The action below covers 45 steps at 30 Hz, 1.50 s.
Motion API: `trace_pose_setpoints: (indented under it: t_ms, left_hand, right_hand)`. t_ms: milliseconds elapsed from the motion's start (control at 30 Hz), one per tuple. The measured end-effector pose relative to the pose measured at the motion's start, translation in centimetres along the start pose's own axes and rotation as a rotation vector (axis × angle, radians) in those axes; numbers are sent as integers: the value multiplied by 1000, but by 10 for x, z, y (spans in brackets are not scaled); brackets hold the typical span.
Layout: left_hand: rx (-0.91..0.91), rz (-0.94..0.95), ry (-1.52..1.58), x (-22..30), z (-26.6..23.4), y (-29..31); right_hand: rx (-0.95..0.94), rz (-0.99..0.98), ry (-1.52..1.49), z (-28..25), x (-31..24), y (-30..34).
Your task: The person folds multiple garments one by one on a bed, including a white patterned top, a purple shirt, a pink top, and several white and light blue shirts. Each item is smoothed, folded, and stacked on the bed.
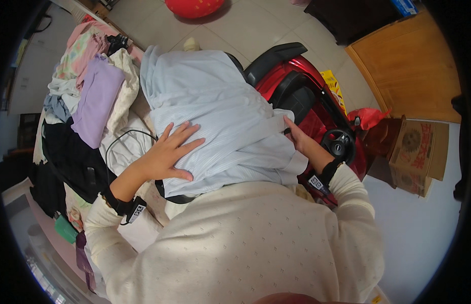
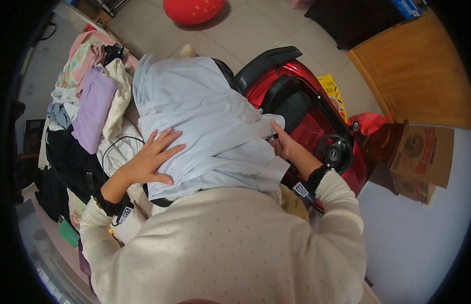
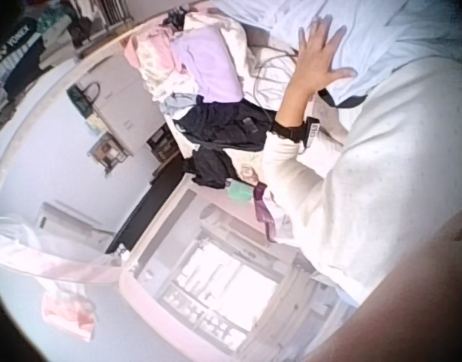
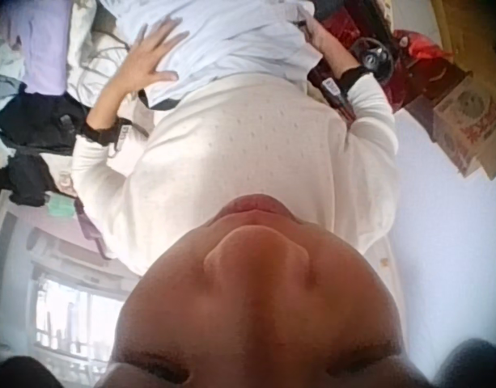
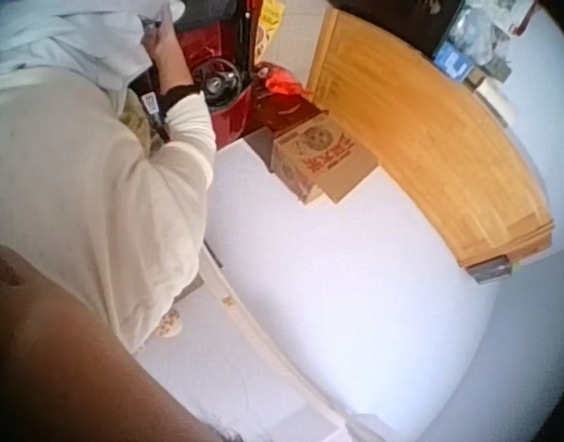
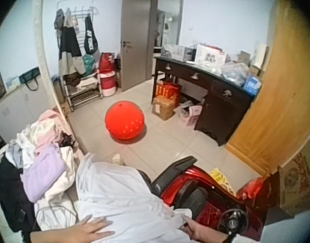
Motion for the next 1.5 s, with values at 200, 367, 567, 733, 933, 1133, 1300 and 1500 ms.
trace_pose_setpoints:
  t_ms: [200,367,567,733,933,1133,1300,1500]
  left_hand:
    - [9,-4,12,-3,3,1]
    - [83,29,384,-16,-1,6]
    - [460,25,1444,-63,-12,12]
    - [491,-410,1399,-83,0,35]
    - [95,-42,31,3,-42,40]
    - [-180,17,-53,25,6,44]
    - [-87,74,237,-10,27,38]
    - [704,-55,1736,-119,-37,55]
  right_hand:
    - [36,-407,-424,25,-55,25]
    - [111,-1190,53,68,-130,142]
    - [-341,-1088,1711,239,-83,187]
    - [-569,-663,1796,255,-59,167]
    - [25,-907,2503,203,-89,194]
    - [-119,-1472,2279,177,-38,179]
    - [-356,-1027,2177,162,-71,141]
    - [-469,-765,593,200,-213,96]
Point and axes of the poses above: each hand's wrist, its own y-axis away from the middle knuckle, its own z-axis out of the palm, x = y × z, the point moved 9 cm from there along -y, towards the middle knuckle, and after that the axes turned 11 degrees about -x, right-handed, at the moved point
